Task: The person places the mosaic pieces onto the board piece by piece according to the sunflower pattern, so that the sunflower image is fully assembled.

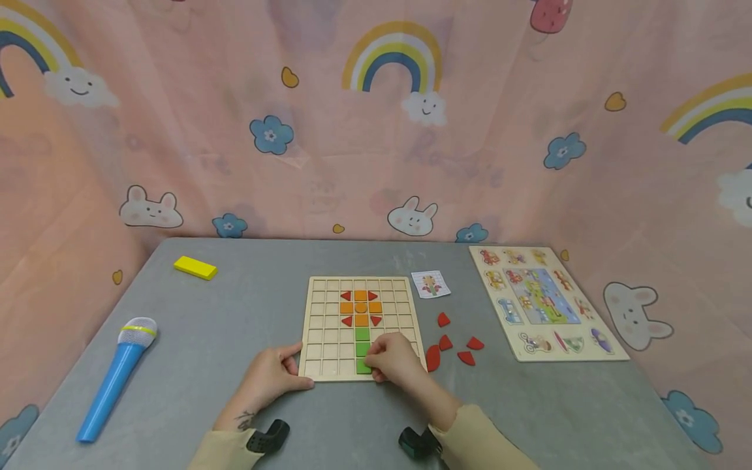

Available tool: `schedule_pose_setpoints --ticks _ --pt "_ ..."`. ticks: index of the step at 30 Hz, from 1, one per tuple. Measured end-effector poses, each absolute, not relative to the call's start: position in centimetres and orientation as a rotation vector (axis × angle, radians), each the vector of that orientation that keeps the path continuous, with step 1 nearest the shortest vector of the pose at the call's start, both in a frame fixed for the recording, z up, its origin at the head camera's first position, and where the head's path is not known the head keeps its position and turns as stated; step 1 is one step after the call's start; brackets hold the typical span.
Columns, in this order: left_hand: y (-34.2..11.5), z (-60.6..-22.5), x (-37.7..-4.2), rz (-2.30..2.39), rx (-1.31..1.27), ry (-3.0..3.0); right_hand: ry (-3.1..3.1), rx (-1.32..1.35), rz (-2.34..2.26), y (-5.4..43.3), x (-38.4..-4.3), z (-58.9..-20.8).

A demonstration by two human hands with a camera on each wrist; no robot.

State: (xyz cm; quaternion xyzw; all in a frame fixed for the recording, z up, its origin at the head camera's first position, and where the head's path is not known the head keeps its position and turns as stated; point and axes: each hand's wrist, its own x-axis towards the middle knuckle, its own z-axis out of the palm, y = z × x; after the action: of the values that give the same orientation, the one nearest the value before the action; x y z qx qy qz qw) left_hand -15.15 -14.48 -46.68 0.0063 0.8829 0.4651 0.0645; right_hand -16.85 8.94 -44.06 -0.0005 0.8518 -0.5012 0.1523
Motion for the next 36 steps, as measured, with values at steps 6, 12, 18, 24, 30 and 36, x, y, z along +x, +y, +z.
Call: schedule_pose_setpoints --ticks 6,12,18,24,30,36 --pt "-14.4 -46.7 -15.2 1.391 0.038 2.67 2.5 0.011 -1.419 10.1 -17.6 -43.3" --pt "-14.4 -46.7 -15.3 1.394 0.031 2.662 2.79 0.153 -1.156 15.0 -21.4 -41.3" --pt "-14.5 -46.6 -15.2 1.394 0.007 2.653 2.896 0.243 -0.567 19.1 -23.9 -41.6" --pt "-14.5 -46.8 -15.1 1.402 0.005 2.648 2.892 0.213 -0.395 20.1 -24.6 -42.7" --pt "-14.5 -46.9 -15.2 1.413 0.005 2.653 2.919 0.194 -0.531 20.1 -24.4 -43.1" --pt "-14.5 -46.8 -15.2 1.401 0.015 2.66 2.937 0.196 -0.702 19.9 -24.0 -43.3"
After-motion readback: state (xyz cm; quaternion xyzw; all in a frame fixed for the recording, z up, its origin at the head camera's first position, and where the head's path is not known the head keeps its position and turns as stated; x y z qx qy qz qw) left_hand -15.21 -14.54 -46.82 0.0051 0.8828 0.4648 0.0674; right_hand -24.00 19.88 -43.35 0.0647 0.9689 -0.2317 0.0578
